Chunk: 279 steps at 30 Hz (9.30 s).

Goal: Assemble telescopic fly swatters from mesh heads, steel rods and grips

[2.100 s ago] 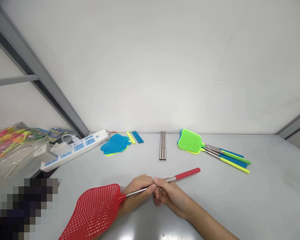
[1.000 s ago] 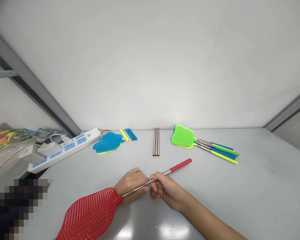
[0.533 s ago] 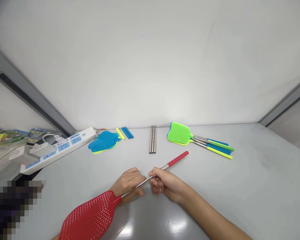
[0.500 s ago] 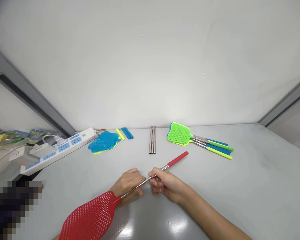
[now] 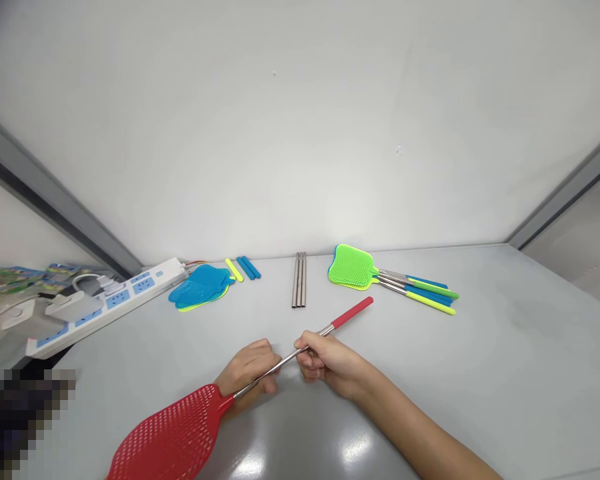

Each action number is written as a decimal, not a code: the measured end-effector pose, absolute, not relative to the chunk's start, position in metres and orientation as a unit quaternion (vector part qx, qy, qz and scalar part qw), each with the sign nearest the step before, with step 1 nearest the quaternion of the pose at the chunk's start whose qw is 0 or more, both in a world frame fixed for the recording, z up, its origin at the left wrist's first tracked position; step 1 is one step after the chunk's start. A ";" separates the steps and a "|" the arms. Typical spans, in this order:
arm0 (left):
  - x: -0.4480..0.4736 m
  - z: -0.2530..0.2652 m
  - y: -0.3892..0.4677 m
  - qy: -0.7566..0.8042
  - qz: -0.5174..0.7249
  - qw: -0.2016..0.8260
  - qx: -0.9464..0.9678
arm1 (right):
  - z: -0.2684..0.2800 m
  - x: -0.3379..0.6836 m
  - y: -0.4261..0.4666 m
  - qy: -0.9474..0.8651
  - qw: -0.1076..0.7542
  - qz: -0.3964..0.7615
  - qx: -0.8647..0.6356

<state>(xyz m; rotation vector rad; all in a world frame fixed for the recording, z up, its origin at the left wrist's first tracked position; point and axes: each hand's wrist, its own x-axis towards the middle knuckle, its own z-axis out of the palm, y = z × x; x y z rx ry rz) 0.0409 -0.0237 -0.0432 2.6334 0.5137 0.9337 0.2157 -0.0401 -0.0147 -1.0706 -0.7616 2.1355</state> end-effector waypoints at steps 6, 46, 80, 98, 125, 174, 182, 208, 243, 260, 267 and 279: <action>0.042 -0.049 -0.021 0.166 0.360 0.167 0.903 | -0.016 0.219 -0.038 -0.300 0.320 0.807 -0.396; 0.043 -0.024 -0.042 0.213 0.259 0.449 0.828 | -0.030 0.197 -0.058 -0.357 0.334 0.818 -0.301; 0.036 -0.034 -0.039 0.288 0.234 0.411 0.833 | -0.029 0.216 -0.046 -0.162 0.319 0.856 -0.375; 0.031 -0.024 -0.034 0.288 0.214 0.389 0.849 | -0.021 0.225 -0.039 -0.190 0.318 0.856 -0.361; 0.025 -0.046 -0.031 0.374 0.382 0.526 0.661 | -0.017 0.230 -0.039 -0.332 0.313 0.829 -0.322; 0.044 -0.025 -0.040 0.269 0.195 0.276 0.902 | -0.029 0.207 -0.058 -0.267 0.315 0.833 -0.368; 0.043 -0.021 -0.040 0.307 0.223 0.338 0.862 | -0.028 0.207 -0.057 -0.270 0.312 0.840 -0.353; 0.042 -0.014 -0.039 0.296 0.274 0.493 0.771 | -0.031 0.200 -0.061 -0.281 0.352 0.836 -0.313; 0.033 -0.039 -0.041 0.357 0.411 0.586 0.600 | -0.030 0.217 -0.047 -0.250 0.434 0.784 -0.366; 0.037 -0.038 -0.039 0.394 0.445 0.572 0.566 | -0.031 0.221 -0.045 -0.273 0.443 0.757 -0.396; 0.035 -0.039 -0.039 0.388 0.425 0.571 0.584 | -0.027 0.221 -0.045 -0.290 0.439 0.752 -0.398; 0.036 -0.031 -0.033 0.390 0.503 0.589 0.498 | -0.025 0.217 -0.049 -0.330 0.436 0.726 -0.418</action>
